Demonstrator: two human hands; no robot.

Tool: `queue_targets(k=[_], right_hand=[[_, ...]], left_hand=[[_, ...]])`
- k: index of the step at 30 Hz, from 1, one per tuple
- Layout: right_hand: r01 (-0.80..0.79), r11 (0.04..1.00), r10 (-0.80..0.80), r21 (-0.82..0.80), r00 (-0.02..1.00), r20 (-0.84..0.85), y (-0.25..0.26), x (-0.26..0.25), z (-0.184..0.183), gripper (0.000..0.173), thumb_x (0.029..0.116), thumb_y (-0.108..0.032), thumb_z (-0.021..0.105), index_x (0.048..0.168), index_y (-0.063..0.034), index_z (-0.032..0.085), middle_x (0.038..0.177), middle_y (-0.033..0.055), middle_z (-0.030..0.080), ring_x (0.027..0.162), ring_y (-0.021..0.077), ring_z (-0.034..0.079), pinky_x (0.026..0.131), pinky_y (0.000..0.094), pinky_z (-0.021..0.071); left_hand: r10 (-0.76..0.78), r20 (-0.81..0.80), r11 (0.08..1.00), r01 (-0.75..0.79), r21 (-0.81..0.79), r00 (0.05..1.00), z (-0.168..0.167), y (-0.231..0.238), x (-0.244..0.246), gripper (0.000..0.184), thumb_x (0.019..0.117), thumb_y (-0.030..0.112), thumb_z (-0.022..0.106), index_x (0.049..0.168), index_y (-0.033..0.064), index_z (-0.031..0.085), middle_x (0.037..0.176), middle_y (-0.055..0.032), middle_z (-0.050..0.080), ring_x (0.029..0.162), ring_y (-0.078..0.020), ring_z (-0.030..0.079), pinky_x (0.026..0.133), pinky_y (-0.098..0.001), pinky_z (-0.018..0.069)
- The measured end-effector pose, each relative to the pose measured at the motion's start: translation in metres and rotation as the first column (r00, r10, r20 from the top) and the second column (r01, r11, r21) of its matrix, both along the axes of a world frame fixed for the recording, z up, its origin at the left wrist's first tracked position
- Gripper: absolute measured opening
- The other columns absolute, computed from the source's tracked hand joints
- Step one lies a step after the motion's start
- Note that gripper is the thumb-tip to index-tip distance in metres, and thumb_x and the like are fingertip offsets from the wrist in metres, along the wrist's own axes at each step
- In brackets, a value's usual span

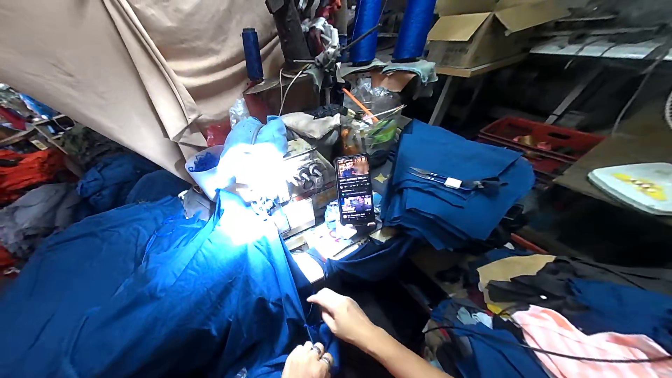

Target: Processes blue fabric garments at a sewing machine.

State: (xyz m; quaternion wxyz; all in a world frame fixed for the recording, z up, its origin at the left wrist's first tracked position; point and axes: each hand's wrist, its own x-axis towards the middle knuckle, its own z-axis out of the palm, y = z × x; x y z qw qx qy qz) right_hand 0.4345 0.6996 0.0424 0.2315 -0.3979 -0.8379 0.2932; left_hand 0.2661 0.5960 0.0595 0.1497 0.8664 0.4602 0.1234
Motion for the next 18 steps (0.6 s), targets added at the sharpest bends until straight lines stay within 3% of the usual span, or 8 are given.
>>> queue_targets(k=[2,4,6,9,11,16,18], right_hand=[[-0.192,0.979,0.183,0.066,0.975,0.125,0.01,-0.018,0.0,0.026,0.0925,-0.003,0.06,0.116,-0.0019,0.07,0.129,0.0185,0.066,0.111,0.0375,0.068,0.087,0.0557,0.0555],[-0.288,0.938,0.342,-0.19,0.851,0.398,0.018,-0.032,0.011,0.031,0.0949,-0.006,0.062,0.124,0.0037,0.062,0.127,0.0245,0.062,0.113,0.0446,0.063,0.09,0.0625,0.0489],[-0.268,0.908,0.406,-0.323,0.755,0.515,0.024,-0.032,0.007,0.035,0.0965,-0.008,0.061,0.13,0.0023,0.06,0.123,0.0262,0.064,0.115,0.0461,0.062,0.09,0.065,0.0486],[-0.19,0.928,0.338,-0.321,0.793,0.508,0.027,0.002,-0.001,0.034,0.0979,-0.006,0.055,0.131,-0.0036,0.062,0.126,0.0248,0.064,0.121,0.0445,0.06,0.095,0.0645,0.0485],[-0.081,0.941,0.252,-0.327,0.813,0.525,0.027,0.04,0.002,0.031,0.0973,-0.004,0.055,0.126,0.0002,0.065,0.128,0.0251,0.062,0.122,0.044,0.059,0.098,0.0634,0.0476],[0.237,0.887,0.133,-0.397,0.692,0.71,0.024,0.107,0.016,0.034,0.0981,-0.011,0.055,0.129,-0.0037,0.067,0.13,0.0233,0.064,0.125,0.0427,0.059,0.101,0.0637,0.0461],[0.184,0.936,0.03,-0.299,0.806,0.591,0.018,0.105,0.02,0.03,0.1018,-0.013,0.052,0.124,-0.0028,0.07,0.125,0.0219,0.067,0.121,0.04,0.062,0.1,0.0598,0.0479]], left_hand=[[-0.083,0.045,0.994,0.079,0.071,0.996,-0.006,-0.002,-0.001,0.012,0.0913,0.011,0.069,0.093,0.0044,0.078,0.094,-0.0155,0.075,0.087,-0.0333,0.074,0.073,-0.0483,0.0605],[-0.123,0.06,0.987,0.116,0.11,0.991,-0.008,-0.002,-0.001,0.012,0.0926,0.014,0.068,0.094,0.0062,0.078,0.094,-0.0134,0.075,0.086,-0.0316,0.074,0.073,-0.0472,0.0602],[-0.132,0.073,0.981,0.12,0.153,0.989,-0.01,-0.002,0.001,0.012,0.093,0.015,0.068,0.093,0.0087,0.078,0.093,-0.0105,0.076,0.085,-0.0288,0.074,0.071,-0.0448,0.0599],[-0.125,0.112,0.984,0.108,0.144,0.986,-0.012,-0.001,0.001,0.013,0.0934,0.013,0.067,0.095,0.0082,0.078,0.095,-0.0105,0.076,0.086,-0.0289,0.074,0.072,-0.0445,0.0599],[-0.128,0.129,0.986,0.113,0.121,0.983,-0.014,0.0,0.002,0.013,0.094,0.013,0.066,0.097,0.0076,0.078,0.097,-0.0112,0.076,0.088,-0.0291,0.074,0.075,-0.0449,0.0599],[-0.192,0.181,0.977,0.171,0.128,0.964,-0.021,0.007,0.007,0.014,0.0945,0.012,0.065,0.098,0.0081,0.078,0.098,-0.0102,0.076,0.09,-0.0279,0.073,0.078,-0.0432,0.0595],[-0.207,0.194,0.974,0.185,0.128,0.959,-0.02,0.008,0.009,0.013,0.0941,0.012,0.066,0.098,0.0077,0.078,0.098,-0.0103,0.076,0.091,-0.0282,0.073,0.079,-0.0431,0.0597]])
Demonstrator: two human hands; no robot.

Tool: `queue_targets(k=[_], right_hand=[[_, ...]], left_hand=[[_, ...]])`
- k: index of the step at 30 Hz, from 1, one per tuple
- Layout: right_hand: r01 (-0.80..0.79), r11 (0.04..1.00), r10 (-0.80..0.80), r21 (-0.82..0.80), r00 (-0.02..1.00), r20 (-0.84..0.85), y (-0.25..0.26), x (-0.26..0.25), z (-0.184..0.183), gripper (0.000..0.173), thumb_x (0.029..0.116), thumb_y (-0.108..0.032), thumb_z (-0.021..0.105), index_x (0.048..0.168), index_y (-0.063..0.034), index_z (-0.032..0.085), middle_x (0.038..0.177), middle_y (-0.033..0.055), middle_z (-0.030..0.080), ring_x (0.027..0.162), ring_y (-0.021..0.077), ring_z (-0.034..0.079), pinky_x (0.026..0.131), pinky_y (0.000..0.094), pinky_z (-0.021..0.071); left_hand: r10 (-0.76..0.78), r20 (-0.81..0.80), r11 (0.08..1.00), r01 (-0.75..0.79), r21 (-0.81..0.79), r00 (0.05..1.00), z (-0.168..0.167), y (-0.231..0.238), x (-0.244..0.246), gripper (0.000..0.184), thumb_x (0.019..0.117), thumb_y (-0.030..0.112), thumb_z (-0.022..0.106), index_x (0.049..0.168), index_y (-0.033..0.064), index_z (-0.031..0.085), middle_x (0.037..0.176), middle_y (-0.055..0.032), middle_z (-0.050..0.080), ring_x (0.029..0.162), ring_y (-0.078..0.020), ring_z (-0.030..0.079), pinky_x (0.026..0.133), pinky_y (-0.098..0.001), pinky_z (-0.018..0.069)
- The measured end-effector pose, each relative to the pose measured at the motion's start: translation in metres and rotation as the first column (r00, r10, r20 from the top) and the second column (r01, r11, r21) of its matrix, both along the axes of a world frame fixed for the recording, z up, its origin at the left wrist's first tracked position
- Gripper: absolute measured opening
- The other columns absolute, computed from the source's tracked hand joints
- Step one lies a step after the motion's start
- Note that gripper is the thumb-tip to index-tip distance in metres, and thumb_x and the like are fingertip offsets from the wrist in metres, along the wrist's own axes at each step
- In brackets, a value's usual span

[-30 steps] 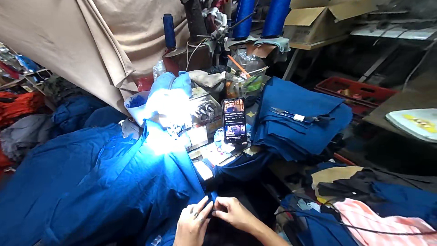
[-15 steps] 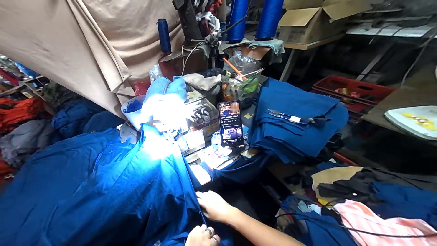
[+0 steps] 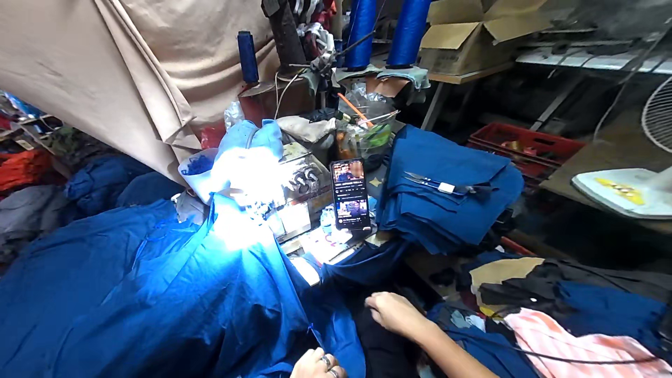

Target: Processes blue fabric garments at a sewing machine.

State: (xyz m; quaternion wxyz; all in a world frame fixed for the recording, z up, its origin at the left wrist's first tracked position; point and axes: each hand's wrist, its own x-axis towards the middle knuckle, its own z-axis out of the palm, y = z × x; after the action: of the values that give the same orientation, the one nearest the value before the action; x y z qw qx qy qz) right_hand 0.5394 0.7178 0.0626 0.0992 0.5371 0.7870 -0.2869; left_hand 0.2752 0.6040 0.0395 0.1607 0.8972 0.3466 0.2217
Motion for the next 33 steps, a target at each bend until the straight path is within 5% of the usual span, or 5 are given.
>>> queue_targets(k=[4,11,20,27,33], right_hand=[[0.18,0.851,0.175,0.493,0.788,-0.59,-0.002,-0.061,-0.026,0.025,0.0994,-0.011,0.057,0.114,-0.004,0.076,0.125,0.0126,0.072,0.115,0.0241,0.07,0.098,0.0412,0.0576],[0.216,0.976,-0.194,0.022,0.912,-0.362,0.013,-0.115,-0.019,0.038,0.1036,-0.026,0.052,0.127,0.0013,0.066,0.127,0.0248,0.064,0.123,0.0391,0.061,0.103,0.0552,0.0467],[-0.057,0.959,-0.205,-0.276,0.531,-0.822,-0.013,-0.068,-0.005,0.016,0.0898,-0.022,0.071,0.093,-0.0064,0.07,0.078,-0.0047,0.062,0.072,0.0022,0.056,0.068,0.0241,0.0472],[-0.046,0.996,-0.018,-0.07,0.698,-0.715,-0.023,-0.077,0.03,0.045,0.0935,-0.039,0.069,0.099,0.006,0.07,0.085,0.0168,0.068,0.079,0.023,0.062,0.077,0.0433,0.0505],[0.048,0.998,-0.054,-0.028,0.726,-0.686,-0.02,-0.085,0.006,0.032,0.0914,-0.033,0.071,0.09,-0.0008,0.069,0.076,0.0093,0.063,0.072,0.0179,0.058,0.069,0.0378,0.0468]], left_hand=[[-0.011,0.034,1.0,0.01,0.02,0.999,-0.002,0.0,0.001,0.015,0.0969,0.015,0.066,0.098,0.0072,0.078,0.1,-0.0094,0.077,0.092,-0.0262,0.074,0.082,-0.0411,0.0598],[0.001,0.038,0.999,-0.002,0.034,0.999,0.004,-0.005,0.001,0.015,0.0972,0.015,0.065,0.097,0.0066,0.078,0.1,-0.0089,0.077,0.092,-0.0253,0.074,0.083,-0.0394,0.0598],[-0.106,0.113,0.993,0.111,-0.037,0.988,0.018,0.014,0.019,0.02,0.101,0.018,0.062,0.098,0.0047,0.077,0.102,-0.0106,0.076,0.099,-0.0248,0.072,0.091,-0.0389,0.0574],[-0.065,0.226,0.998,0.068,-0.005,0.972,0.021,0.013,0.029,0.024,0.1009,0.022,0.062,0.108,0.0052,0.077,0.106,-0.012,0.077,0.102,-0.0242,0.074,0.094,-0.0413,0.058],[0.246,0.531,0.908,-0.001,-0.419,0.811,0.031,-0.019,-0.043,0.03,0.0996,0.012,0.062,0.124,-0.0051,0.067,0.129,-0.0185,0.068,0.116,-0.0243,0.069,0.103,-0.0433,0.0566]])
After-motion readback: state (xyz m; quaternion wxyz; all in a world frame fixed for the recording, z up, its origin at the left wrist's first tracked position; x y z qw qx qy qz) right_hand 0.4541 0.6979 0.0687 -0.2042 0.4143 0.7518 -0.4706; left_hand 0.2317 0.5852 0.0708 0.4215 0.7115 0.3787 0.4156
